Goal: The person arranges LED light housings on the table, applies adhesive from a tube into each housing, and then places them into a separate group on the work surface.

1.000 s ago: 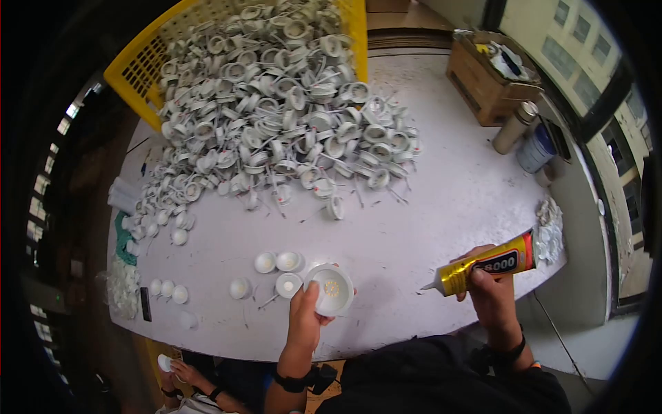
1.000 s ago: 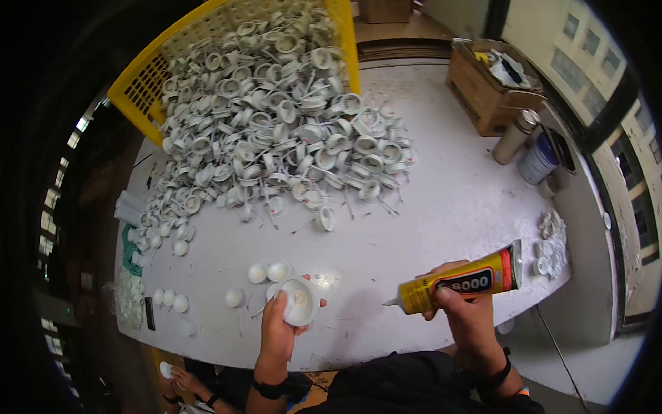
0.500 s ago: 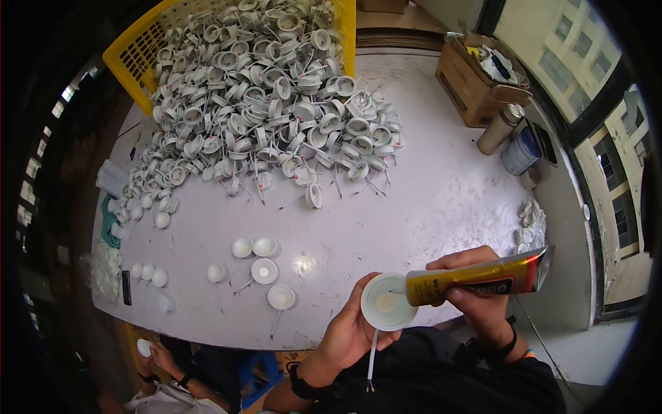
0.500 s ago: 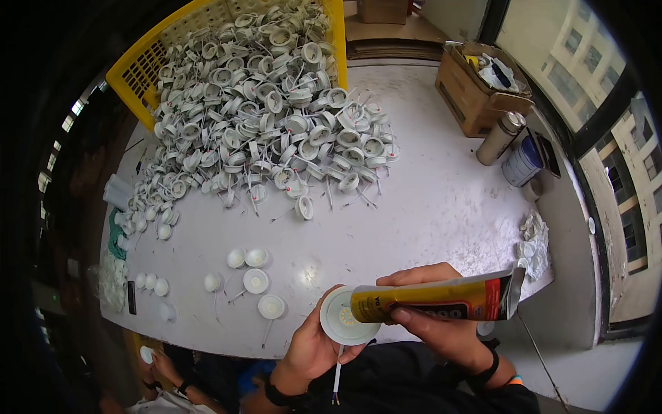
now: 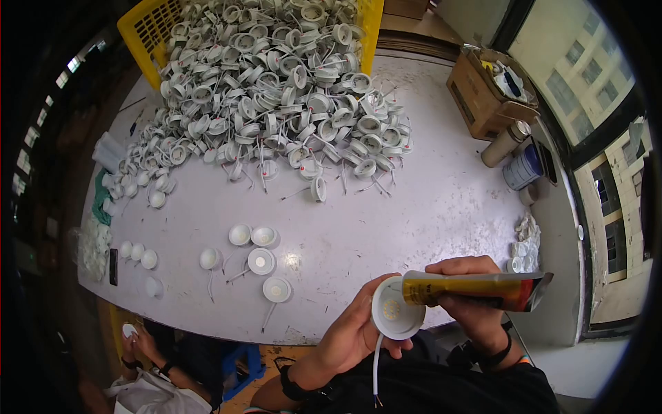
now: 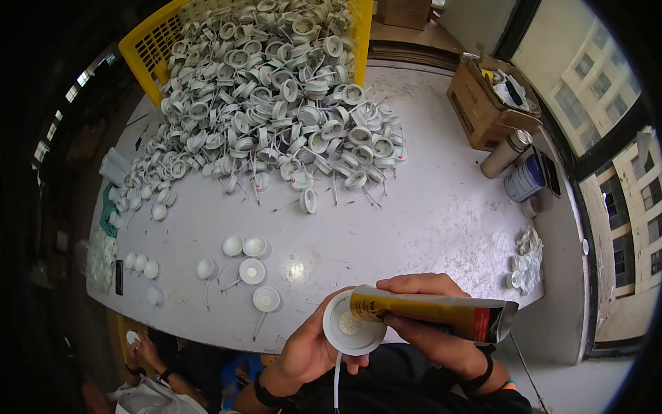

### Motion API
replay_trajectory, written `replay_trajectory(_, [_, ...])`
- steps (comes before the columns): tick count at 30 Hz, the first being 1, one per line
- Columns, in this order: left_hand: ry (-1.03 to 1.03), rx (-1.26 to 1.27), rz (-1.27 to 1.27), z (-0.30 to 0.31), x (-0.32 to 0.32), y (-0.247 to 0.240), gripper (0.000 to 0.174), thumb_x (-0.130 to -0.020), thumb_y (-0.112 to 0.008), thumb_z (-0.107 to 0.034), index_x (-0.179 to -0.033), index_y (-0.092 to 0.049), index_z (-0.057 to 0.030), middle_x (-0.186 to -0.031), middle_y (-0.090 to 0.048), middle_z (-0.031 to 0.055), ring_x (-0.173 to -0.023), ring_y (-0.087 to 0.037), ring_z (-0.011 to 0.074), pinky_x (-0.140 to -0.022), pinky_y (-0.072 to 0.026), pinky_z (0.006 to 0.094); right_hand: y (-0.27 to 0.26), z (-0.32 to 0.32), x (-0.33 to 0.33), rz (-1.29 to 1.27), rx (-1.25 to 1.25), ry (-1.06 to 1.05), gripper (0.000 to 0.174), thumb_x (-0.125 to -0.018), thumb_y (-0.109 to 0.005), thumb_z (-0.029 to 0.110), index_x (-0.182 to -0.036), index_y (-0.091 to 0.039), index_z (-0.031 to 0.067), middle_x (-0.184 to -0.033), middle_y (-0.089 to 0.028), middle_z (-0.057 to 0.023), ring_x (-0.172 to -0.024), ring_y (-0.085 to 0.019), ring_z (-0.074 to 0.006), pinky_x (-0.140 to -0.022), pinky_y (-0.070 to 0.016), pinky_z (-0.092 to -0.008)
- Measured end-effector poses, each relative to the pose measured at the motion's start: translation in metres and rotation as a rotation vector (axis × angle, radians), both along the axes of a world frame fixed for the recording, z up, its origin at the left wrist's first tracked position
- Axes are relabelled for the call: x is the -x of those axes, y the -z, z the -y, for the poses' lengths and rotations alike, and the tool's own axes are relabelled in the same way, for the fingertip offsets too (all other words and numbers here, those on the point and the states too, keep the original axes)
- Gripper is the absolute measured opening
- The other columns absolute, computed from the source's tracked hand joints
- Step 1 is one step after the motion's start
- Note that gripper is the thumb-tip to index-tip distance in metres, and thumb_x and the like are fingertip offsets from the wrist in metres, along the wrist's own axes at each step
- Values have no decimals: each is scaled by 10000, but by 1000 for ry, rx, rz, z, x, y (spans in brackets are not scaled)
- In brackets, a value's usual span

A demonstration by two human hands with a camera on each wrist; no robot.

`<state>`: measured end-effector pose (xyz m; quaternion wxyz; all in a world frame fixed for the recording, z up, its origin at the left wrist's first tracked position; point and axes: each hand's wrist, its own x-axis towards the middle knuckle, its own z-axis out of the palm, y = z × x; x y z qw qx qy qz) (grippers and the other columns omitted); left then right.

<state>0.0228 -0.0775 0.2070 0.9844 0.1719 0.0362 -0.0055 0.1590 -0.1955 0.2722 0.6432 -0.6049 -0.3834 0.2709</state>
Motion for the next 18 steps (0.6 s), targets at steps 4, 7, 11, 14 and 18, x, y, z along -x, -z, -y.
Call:
replay_trajectory(4, [3, -4, -5, 1, 1, -1, 545, -882, -283, -402, -1280, -116, -69, -1113, -415, 173, -816, -562, 250, -613, -505, 293, -2, -1, 2, 63, 28, 13, 299, -702, -609, -53, -967, -483, 6, -1004, -546, -136, -904, -551, -183, -764, -464, -278])
replay_trajectory(7, [19, -4, -10, 1, 0, 1, 545, -881, -280, -407, -1276, -122, -65, -1122, -408, 174, -823, -560, 251, -615, -505, 298, -4, 1, 3, 76, 62, 8, 300, -705, -610, -42, -978, -495, 12, -996, -553, -120, -899, -554, -179, -763, -461, -272])
replay_trajectory(11, [21, 2, -25, 3, -2, 4, 552, -877, -285, -415, -1270, -130, -59, -1110, -418, 177, -814, -563, 250, -615, -506, 301, -6, 1, 0, 83, 53, -35, 309, -703, -621, -21, -987, -506, 19, -988, -557, -110, -894, -559, -185, -753, -466, -267])
replay_trajectory(14, [37, 15, -35, 2, -2, 8, 559, -873, -293, -422, -1266, -134, -58, -1091, -432, 179, -793, -567, 251, -601, -505, 303, -7, 0, -3, 290, 81, -24, 285, -702, -634, 4, -963, -521, 22, -990, -556, -111, -877, -569, -183, -736, -474, -257])
replay_trajectory(18, [-24, 4, -31, -2, 1, 7, 542, -874, -301, -408, -1252, -166, -44, -1046, -458, 178, -760, -571, 245, -565, -498, 298, -18, 0, -5, 378, 187, 28, 251, -694, -642, 12, -923, -541, 29, -933, -581, -104, -823, -599, -194, -686, -497, -263])
